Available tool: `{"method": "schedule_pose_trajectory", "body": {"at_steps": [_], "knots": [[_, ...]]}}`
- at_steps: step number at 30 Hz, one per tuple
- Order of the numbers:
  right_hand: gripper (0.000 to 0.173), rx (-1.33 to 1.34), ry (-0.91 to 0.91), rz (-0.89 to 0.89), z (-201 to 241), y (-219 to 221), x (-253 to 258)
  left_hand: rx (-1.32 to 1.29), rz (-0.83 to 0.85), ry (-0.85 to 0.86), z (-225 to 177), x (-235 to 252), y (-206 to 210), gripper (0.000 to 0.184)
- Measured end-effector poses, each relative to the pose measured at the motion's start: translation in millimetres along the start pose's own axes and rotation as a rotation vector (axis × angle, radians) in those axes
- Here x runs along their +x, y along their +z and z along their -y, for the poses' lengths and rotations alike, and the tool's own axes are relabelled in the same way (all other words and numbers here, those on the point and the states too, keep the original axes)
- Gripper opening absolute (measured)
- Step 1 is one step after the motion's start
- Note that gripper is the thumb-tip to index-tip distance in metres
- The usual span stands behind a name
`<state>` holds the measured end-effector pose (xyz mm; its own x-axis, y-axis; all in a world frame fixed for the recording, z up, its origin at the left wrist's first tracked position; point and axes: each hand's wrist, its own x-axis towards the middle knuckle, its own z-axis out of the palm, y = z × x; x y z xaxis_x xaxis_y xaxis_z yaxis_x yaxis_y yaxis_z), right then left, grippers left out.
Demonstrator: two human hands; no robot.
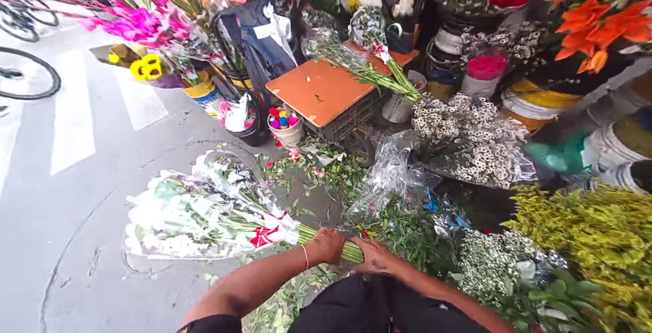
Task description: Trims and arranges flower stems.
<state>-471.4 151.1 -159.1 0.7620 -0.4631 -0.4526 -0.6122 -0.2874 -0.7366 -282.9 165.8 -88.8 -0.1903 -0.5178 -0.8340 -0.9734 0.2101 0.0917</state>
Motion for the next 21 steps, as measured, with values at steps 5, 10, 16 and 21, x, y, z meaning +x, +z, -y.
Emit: {"method": "schedule_pose_trajectory", "body": {"at_steps": [5, 10, 16, 21], "knots": [[0.075, -0.020, -0.130, -0.400, 36, -186, 96, 0.046, -0.024, -0.070, 77, -33, -99, 0.057], [0.084, -0.474, 0.121, -0.924, -10, -411, 206, 0.118, -0.045, -0.107, 112, -31, -202, 0.053], [0.063, -0.383, 0.495, -0.759, -94, -536, 275, 0.231, -0.047, -0.093, 148, 12, -337, 0.053], [0.049, -0.066, 0.360, -0.727, -128, -548, 270, 0.348, -0.041, -0.040, 168, 52, -442, 0.052]]}}
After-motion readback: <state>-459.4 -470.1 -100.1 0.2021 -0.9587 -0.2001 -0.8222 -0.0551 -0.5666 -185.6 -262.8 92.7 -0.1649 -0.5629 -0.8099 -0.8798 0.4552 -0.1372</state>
